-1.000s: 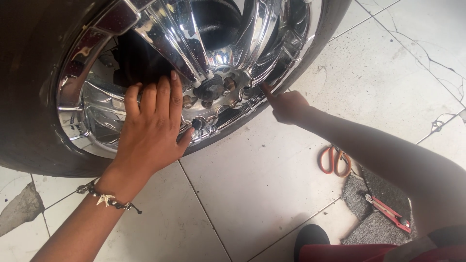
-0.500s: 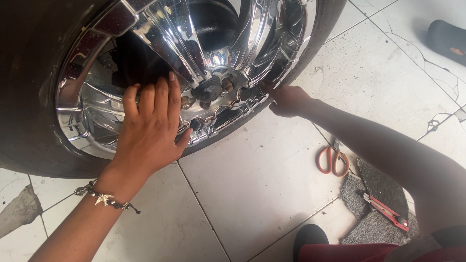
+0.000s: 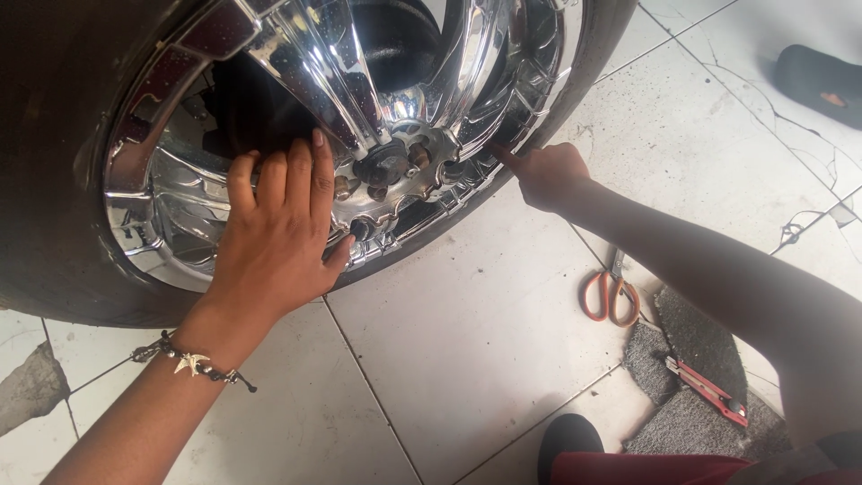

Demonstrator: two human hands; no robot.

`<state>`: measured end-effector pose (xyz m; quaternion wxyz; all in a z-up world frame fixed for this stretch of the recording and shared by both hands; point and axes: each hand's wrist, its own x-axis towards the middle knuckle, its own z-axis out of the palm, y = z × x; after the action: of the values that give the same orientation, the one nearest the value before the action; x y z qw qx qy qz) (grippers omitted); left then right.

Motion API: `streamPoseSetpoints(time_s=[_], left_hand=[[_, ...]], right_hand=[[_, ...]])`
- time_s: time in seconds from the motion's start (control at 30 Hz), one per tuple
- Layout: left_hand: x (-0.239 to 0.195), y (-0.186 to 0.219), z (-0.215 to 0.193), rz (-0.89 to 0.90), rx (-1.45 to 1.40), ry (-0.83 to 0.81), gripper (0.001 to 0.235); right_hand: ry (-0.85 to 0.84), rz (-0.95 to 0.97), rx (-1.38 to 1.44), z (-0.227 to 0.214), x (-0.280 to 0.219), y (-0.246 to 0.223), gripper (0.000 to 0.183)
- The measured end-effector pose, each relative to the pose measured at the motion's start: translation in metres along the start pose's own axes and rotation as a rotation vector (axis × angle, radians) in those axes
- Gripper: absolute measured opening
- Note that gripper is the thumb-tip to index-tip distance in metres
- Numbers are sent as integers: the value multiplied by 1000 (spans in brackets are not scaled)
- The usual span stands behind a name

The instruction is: The person cleans a chrome car wheel by hand, wiping the rim and spokes with a cloth. They move around the wheel to reach different sections, repeatedly rubbing the surface to remove dirt.

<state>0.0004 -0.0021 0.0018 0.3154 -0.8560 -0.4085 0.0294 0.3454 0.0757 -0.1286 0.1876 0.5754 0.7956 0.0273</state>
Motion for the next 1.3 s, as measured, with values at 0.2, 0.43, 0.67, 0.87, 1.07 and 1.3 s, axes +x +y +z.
streamPoseSetpoints(time_s=[0.2, 0.43, 0.67, 0.87, 1.07, 1.3], left_hand=[[1, -1, -4, 0, 0, -16, 104], [1, -1, -4, 5, -2, -27, 105], [0, -1, 4, 9, 44, -24, 107], [0, -2, -1, 3, 28, -24, 104], [0, -2, 2, 1, 16, -6, 103], [-1, -2, 0, -1, -6, 0, 103]], right_hand=[[-90, 89, -71, 5, 10, -1, 86], [62, 168, -191, 8, 6, 3, 85], [21, 171, -254, -1, 2, -19, 92], [6, 119, -199, 5, 12, -21, 71], [-44, 105, -225, 6, 13, 7, 87], [-4, 131, -176, 22, 8, -23, 88]])
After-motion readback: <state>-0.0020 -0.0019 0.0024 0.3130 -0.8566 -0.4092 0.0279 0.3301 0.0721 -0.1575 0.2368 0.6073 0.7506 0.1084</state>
